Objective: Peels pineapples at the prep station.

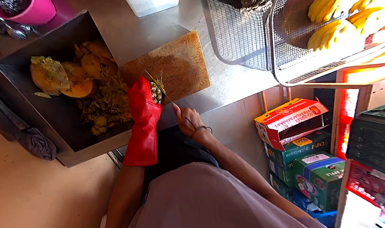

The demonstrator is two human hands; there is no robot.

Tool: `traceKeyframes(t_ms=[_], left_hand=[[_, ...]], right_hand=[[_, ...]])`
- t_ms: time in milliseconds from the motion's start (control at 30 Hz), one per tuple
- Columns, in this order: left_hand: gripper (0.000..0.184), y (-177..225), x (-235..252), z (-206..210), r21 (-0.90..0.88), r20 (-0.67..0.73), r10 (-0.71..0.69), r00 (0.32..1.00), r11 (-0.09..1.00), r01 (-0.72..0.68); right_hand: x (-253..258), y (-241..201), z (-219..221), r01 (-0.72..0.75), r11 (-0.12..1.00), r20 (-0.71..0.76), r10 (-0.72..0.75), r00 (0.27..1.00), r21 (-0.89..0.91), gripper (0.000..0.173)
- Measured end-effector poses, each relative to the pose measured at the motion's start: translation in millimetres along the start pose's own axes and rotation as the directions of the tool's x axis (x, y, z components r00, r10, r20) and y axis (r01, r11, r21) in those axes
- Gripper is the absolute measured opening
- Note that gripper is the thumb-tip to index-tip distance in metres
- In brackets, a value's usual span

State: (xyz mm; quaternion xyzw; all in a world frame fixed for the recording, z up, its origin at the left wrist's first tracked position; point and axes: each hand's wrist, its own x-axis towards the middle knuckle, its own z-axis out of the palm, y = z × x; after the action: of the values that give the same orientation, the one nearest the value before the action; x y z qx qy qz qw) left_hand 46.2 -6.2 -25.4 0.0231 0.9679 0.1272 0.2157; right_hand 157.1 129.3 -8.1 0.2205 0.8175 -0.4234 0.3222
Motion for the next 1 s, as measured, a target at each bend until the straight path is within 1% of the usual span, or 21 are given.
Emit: traceKeyframes(t_ms=[100,167,233,333,367,433,500,567,633,667,800,900,1000], left_hand=[[0.102,0,-5,-1,0.005,0.01,-0.004,1.0,1.0,0.004],[0.103,2,-7,-5,0.012,0.019,-0.01,1.0,1.0,0.009],[0.104,3,-2,-6,0.012,0.009,-0.004,1.0,1.0,0.004],[0.106,-1,-5,0,0.021,-0.01,0.007,1.0,1.0,-0.007],[0.108,-2,-10,-2,0.016,-0.006,0.006,1.0,1.0,-0.006],[0.104,0,-4,-6,0.005,-0.048,0.028,0.998,1.0,-0.028],[0.1,-2,-4,-7,-0.036,-0.057,0.036,0.998,0.999,-0.039],[0.102,-14,-6,-10,-0.135,-0.072,0.047,0.996,0.989,-0.056],[0.101,-28,-5,-18,-0.266,-0.096,0.052,0.994,0.961,-0.076],[0.1,-33,-6,-21,-0.295,-0.078,0.058,0.995,0.952,-0.079],[0.102,-41,-4,-18,-0.297,-0.045,0.111,0.993,0.947,-0.119],[0.105,-38,-5,-17,-0.278,-0.019,0.082,0.996,0.957,-0.085],[0.105,-32,-6,-15,-0.222,-0.014,0.059,0.998,0.973,-0.061]], right_hand=[[-8,6,2,-0.002,1.0,0.014,0.002,1.0,0.022,0.075],[-11,15,5,-0.035,0.999,0.026,0.036,0.999,-0.039,0.074],[1,13,2,-0.042,0.998,0.044,0.043,0.998,-0.037,0.074],[32,-3,-2,-0.055,0.997,0.138,0.063,0.988,-0.058,0.077],[28,-1,0,-0.04,0.999,0.142,0.045,0.989,-0.033,0.078],[19,17,7,0.032,0.999,0.052,-0.033,0.998,0.021,0.079],[13,31,10,0.053,0.998,0.046,-0.055,0.997,0.044,0.078],[6,31,4,0.079,0.995,0.059,-0.083,0.995,0.061,0.074],[6,22,-4,0.11,0.991,0.059,-0.114,0.992,0.073,0.075],[6,16,-7,0.11,0.992,0.062,-0.114,0.992,0.062,0.076],[5,0,-12,0.105,0.994,0.049,-0.104,0.993,-0.017,0.075],[-4,-1,-11,0.142,0.99,0.05,-0.142,0.989,-0.013,0.074],[-15,0,-7,0.164,0.986,0.054,-0.163,0.985,-0.011,0.071]])
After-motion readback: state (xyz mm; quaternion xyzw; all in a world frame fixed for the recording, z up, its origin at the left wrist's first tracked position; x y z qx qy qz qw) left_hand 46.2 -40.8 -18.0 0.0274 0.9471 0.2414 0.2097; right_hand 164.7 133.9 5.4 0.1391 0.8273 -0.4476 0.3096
